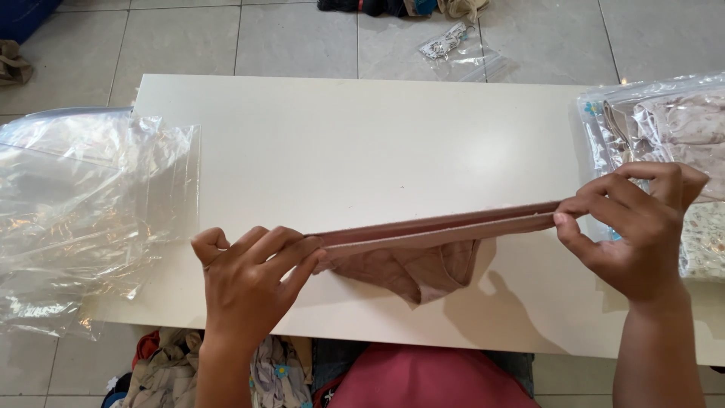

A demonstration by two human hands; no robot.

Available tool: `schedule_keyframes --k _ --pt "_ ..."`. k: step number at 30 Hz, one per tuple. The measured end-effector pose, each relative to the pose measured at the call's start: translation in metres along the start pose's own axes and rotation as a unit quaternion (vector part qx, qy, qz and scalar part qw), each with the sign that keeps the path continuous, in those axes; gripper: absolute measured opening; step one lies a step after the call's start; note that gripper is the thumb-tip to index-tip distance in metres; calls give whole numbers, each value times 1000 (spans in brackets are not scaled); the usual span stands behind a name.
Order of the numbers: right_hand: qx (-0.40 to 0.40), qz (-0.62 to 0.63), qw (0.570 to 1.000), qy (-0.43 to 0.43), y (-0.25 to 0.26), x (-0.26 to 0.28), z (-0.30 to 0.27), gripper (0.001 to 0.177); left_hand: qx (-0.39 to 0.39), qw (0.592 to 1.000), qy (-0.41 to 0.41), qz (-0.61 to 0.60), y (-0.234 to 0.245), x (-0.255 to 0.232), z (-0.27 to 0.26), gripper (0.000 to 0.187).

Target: Folding pieces of underwear and packing them into clear plastic bags on a white table.

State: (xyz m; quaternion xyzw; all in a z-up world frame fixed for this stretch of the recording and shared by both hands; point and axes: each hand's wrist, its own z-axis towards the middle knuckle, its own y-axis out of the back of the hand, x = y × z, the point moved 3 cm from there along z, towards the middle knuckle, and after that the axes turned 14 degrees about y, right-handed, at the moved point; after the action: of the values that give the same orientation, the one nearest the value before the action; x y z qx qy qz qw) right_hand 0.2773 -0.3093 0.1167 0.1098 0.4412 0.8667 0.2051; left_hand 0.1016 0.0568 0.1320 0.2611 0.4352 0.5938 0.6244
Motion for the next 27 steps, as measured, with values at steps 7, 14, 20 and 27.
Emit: schedule_keyframes --k 7,14,20,27 --pt "45 -91 995 -1 -2 6 -3 12 36 993 56 95 -1 -4 1 13" --pt "4 393 919 -15 33 -20 -45 26 161 947 -16 -276 43 -8 9 17" --pt "-87 453 844 -274 15 -21 -49 32 192 906 104 -363 19 -8 32 15" --pt "35 223 944 -242 -59 -22 -3 29 90 974 118 -172 -101 5 46 41"
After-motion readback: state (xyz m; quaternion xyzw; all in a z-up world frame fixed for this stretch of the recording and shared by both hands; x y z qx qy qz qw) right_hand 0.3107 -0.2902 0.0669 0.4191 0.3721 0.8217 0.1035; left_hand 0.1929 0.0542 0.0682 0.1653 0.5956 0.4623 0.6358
